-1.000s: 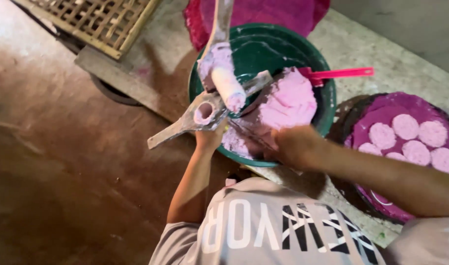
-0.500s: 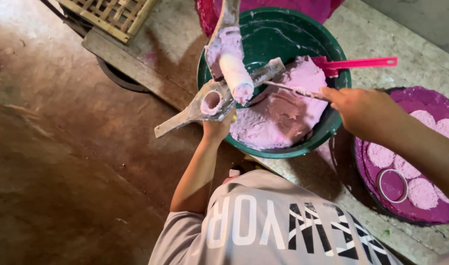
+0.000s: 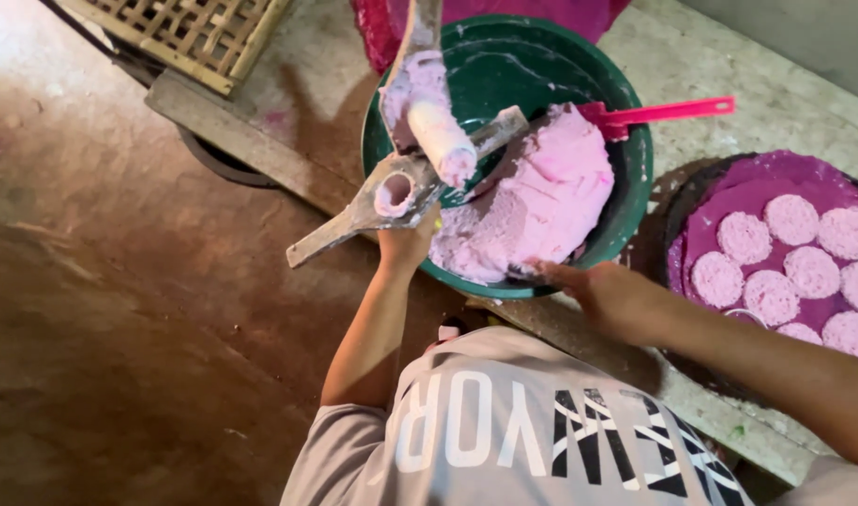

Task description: The person scoops pink dough from a green basin using a pink spatula and a wooden stick, then uses a metal ring mold and a wooden mallet to press the dough into circular shapes on a purple tray. The person repeatedly fills the mold, taps it with the mallet, and removes the formed circles, placing them on the tray.

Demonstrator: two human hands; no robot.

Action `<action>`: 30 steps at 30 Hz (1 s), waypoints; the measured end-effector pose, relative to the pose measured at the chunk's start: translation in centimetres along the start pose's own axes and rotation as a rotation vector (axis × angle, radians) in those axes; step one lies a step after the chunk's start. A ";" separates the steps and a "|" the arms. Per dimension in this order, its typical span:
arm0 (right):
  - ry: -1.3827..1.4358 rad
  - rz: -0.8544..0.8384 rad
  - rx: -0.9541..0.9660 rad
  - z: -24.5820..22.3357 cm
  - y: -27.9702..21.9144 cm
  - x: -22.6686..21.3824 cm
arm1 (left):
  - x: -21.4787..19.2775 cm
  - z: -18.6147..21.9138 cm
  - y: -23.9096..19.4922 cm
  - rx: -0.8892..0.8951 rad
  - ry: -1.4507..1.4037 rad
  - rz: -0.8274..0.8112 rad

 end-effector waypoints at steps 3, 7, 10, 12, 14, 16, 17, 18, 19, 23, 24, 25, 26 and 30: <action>0.109 0.140 -0.216 -2.0 -1.2 -0.7 | -0.2 1.7 0.7 0.034 0.085 0.017; 0.124 0.236 -0.360 -1.6 -4.0 -2.8 | -0.9 9.3 2.2 0.272 0.437 0.061; 0.188 0.009 -0.073 2.8 -5.1 -3.0 | -0.9 13.7 2.5 0.316 0.687 0.096; 0.237 0.002 -0.067 3.2 -6.8 -5.5 | 0.0 16.2 2.5 0.346 0.874 0.071; 0.190 0.019 -0.031 2.6 -8.2 -8.3 | 1.9 17.9 1.9 0.423 1.122 -0.004; 0.053 0.074 0.038 1.3 -9.3 -11.7 | 4.3 19.6 0.4 0.666 1.066 -0.131; -0.157 0.221 -0.063 -1.5 -9.8 -14.0 | 5.5 19.9 -0.7 0.778 1.030 -0.203; -0.368 0.369 -0.163 -4.6 -10.2 -15.8 | 6.2 18.8 -0.1 0.682 1.067 -0.261; -0.574 0.513 -0.263 -7.6 -10.9 -16.5 | 6.9 17.5 0.3 0.579 1.101 -0.320; -1.033 0.512 -0.044 -12.7 -6.1 -12.0 | 6.5 11.3 2.0 0.049 0.569 -0.386; -1.095 0.592 -0.147 -14.0 -6.8 -11.0 | 6.9 10.9 1.4 0.050 0.496 -0.420; -1.149 0.677 -0.249 -15.3 -8.0 -10.0 | 7.0 10.6 1.0 0.052 0.427 -0.458; -1.201 0.763 -0.353 -16.3 -9.4 -9.4 | 7.0 10.5 1.0 0.054 0.357 -0.495; -0.834 0.574 -0.089 -12.0 -13.8 -13.2 | 4.1 11.0 2.0 0.064 0.897 -0.402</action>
Point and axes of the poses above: each hand's wrist, its own y-axis towards the middle knuckle, its own x-axis out of the palm, z = x × y, the point moved 10 cm from there along y, towards the middle knuckle, and after that the axes turned 13 degrees about -z, right-handed, at the moved point
